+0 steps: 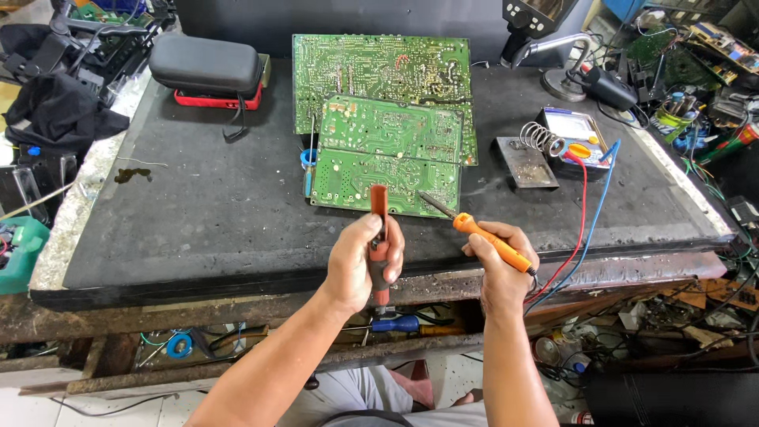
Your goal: The person uses a soldering iron and a desoldering pump to work on a green circuit board. They repeatedly apply the soldering iron to specific points on the board and use the pump to remove material, continuing this process across different areas of the board.
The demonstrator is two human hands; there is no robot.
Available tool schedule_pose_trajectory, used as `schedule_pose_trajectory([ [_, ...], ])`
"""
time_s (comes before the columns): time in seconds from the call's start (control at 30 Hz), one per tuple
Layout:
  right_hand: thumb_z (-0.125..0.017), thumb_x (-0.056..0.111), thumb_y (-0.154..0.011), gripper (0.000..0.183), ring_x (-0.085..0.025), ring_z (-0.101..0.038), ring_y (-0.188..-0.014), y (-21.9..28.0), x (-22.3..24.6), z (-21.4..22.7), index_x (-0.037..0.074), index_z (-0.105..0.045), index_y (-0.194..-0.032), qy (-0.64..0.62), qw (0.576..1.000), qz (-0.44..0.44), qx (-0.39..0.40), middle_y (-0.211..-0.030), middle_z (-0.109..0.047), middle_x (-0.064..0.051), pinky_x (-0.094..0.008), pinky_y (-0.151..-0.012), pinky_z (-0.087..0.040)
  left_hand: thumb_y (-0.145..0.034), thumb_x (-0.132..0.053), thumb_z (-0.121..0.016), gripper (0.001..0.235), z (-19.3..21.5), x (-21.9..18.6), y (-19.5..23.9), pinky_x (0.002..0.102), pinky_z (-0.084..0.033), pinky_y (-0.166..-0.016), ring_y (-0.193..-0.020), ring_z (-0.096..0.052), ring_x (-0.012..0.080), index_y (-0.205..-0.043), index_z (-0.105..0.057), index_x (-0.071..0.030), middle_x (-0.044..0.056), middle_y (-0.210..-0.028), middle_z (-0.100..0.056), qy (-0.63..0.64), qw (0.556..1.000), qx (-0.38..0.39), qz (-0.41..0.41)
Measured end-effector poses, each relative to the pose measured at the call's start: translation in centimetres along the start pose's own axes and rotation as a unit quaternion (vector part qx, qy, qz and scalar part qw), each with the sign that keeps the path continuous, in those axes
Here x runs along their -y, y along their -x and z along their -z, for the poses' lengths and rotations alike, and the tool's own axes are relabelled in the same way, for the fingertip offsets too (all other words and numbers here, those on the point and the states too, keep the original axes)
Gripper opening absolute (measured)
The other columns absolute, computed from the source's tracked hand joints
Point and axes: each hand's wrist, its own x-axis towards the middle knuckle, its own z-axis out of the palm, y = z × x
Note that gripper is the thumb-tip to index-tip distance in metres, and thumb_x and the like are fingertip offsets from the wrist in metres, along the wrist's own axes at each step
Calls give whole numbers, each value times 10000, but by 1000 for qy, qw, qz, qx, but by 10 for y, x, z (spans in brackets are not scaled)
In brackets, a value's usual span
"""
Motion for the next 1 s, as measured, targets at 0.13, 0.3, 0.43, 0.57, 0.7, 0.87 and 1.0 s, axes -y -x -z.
schedule_pose_trajectory([
  [0.13,-830,-71,-800,308,-239,-709,-618,3,-6,1,-155,-699,-1066,28,1000,1,-5,-758,-656,-224,-350,-626,-613,-990,-236,-441,269,2,1,-1,312,-477,-399,-400,-527,161,-896,-619,-57,101,-641,-571,40,997,-54,-33],
  [0.3,-854,-81,-786,309,-229,-719,-629,6,-6,-1,-135,-719,-1058,51,999,5,15,-775,-672,-219,-347,-638,-630,-1055,-275,-480,273,8,5,-13,297,-512,-580,-564,-621,188,-1084,-603,-33,128,-698,-620,-56,985,-87,-135],
  [0.43,-874,-83,-768,323,-245,-723,-627,8,-8,3,-132,-726,-1052,60,998,14,17,-772,-675,-233,-354,-633,-631,-1059,-261,-557,177,-2,-16,-23,328,-495,-813,-761,-611,180,-1136,-592,-106,61,-821,-624,-126,975,-68,-172],
  [0.57,-909,49,-781,243,-241,-707,-716,16,26,-17,38,-805,-1001,238,959,127,91,-872,-760,-161,-352,-637,-559,-1068,-267,-534,226,-12,-35,-46,253,-501,-584,-588,-583,133,-1180,-564,-73,79,-805,-632,-200,948,-43,-243],
  [0.7,-879,8,-773,237,-312,-750,-720,28,55,-49,40,-805,-996,334,899,234,161,-876,-770,-151,-391,-630,-604,-1096,-264,-525,232,-11,-35,-78,216,-475,-538,-531,-543,92,-1220,-542,-68,69,-803,-633,-235,927,-27,-293],
  [0.87,-824,105,-827,218,-284,-732,-691,39,71,-68,86,-761,-1035,444,829,288,182,-867,-718,-89,-378,-593,-591,-1101,-269,-526,248,-4,-19,-111,251,-500,-657,-636,-562,117,-1229,-548,-57,64,-837,-615,-241,928,0,-285],
  [1.0,-772,210,-886,221,-276,-717,-733,46,68,-77,120,-692,-1071,503,796,285,180,-895,-653,-50,-377,-611,-582,-1105,-292,-543,277,-3,-10,-119,307,-564,-852,-861,-658,134,-1270,-537,-70,45,-936,-595,-255,936,14,-240],
])
